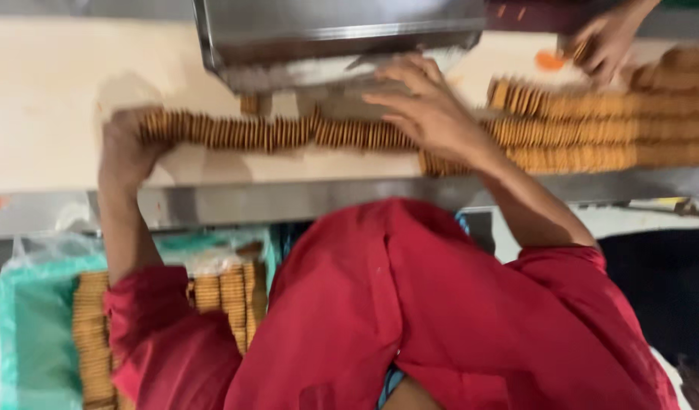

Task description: The person organizes and stacks small rectangular biscuits from a moving conveyor belt into rows, then gathers the stacks and places them into a large bin.

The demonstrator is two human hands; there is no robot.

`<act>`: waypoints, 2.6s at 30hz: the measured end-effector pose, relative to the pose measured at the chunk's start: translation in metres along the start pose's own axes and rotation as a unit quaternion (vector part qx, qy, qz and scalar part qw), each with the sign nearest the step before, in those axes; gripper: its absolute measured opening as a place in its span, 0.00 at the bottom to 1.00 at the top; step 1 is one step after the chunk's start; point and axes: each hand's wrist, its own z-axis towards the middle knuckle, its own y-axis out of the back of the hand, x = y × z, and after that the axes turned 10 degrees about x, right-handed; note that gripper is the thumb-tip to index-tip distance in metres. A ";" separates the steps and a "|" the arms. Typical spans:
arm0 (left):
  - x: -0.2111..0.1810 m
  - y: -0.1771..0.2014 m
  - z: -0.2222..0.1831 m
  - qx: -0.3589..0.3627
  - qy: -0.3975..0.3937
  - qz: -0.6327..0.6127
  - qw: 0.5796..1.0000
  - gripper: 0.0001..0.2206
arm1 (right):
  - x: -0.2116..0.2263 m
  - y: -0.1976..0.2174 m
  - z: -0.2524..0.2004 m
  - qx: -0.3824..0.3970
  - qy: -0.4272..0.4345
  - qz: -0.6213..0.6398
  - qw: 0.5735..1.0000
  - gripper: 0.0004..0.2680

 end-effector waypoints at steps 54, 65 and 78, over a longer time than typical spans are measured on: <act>-0.334 -0.052 0.081 -0.223 -0.232 0.111 0.940 0.29 | 0.030 0.085 0.073 -0.108 -0.071 -0.096 0.987 0.25; -0.332 -0.065 0.095 -0.181 -0.251 0.083 0.947 0.30 | 0.030 0.084 0.070 -0.161 -0.053 -0.052 0.984 0.23; -0.322 -0.048 0.108 -0.217 -0.242 0.116 0.939 0.31 | 0.007 0.098 0.080 -0.177 -0.078 -0.056 0.979 0.23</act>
